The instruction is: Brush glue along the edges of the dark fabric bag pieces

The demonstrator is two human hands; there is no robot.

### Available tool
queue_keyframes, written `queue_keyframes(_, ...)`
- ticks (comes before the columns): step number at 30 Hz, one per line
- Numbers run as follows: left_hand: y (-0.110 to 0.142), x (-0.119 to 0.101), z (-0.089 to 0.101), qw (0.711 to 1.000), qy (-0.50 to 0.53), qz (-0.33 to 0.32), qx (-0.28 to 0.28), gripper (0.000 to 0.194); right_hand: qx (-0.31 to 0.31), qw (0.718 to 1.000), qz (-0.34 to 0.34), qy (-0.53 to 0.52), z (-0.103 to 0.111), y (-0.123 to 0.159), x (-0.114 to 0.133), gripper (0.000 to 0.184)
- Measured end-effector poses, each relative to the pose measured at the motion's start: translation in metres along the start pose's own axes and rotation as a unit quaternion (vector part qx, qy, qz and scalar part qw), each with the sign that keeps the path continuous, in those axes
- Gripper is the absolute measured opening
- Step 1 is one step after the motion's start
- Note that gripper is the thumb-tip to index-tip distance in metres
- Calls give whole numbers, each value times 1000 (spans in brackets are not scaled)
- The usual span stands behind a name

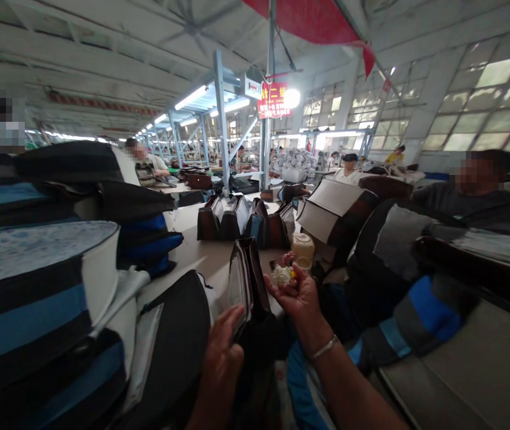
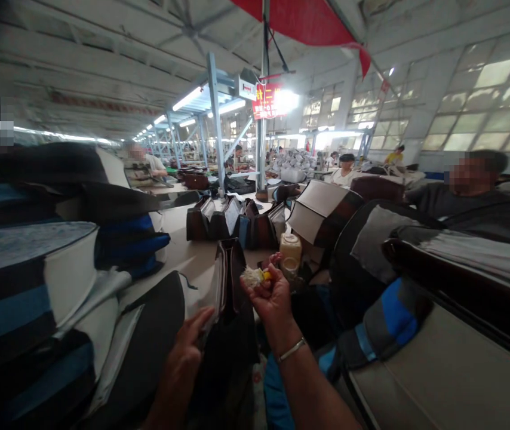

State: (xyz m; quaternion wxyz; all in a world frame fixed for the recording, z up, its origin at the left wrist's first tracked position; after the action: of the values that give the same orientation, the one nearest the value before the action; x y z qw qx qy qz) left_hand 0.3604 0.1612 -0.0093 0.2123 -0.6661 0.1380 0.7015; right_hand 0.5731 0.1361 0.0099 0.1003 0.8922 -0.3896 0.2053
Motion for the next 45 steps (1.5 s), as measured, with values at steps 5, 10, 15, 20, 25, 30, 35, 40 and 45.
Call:
queue_keyframes(5,17,10,-11,991,-117,-49,-33,45,43,998,27,23,-30,17,12,20)
queue_keyframes(10,-17,-15,-15,996,-61,-45,38,24,97,963,207,142,-74,38,54,34)
queue_keyframes(15,-27,-35,-10,996,-43,-45,62,17,303,819,318,369,-119,59,60,26)
queue_keyframes(20,-27,-46,-3,996,-26,-25,79,20,463,596,363,546,-140,58,44,22)
queue_keyframes(25,-26,-46,1,990,38,33,132,21,437,572,424,550,-154,61,61,23)
queue_keyframes(30,-23,-43,-1,979,86,80,166,20,526,512,380,563,-159,75,41,24)
queue_keyframes(35,-18,-43,3,976,97,94,171,21,475,540,416,557,-158,73,55,25)
queue_keyframes(40,-16,-43,0,960,160,135,188,24,542,494,381,563,-155,81,57,22)
queue_keyframes(45,-16,-41,-1,938,201,172,223,28,479,517,439,557,-153,85,73,19)
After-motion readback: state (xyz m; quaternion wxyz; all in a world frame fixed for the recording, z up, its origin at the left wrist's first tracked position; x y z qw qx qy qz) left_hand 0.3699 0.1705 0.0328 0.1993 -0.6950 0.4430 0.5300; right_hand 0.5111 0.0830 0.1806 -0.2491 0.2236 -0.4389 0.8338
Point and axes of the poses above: each hand's wrist, its own y-axis away from the middle knuckle, its own z-axis out of the back of the hand, x = y × z, the point moved 5 cm from there along -y, towards the middle knuckle, and after that the axes turned 15 degrees about z, right-handed, at the moved point
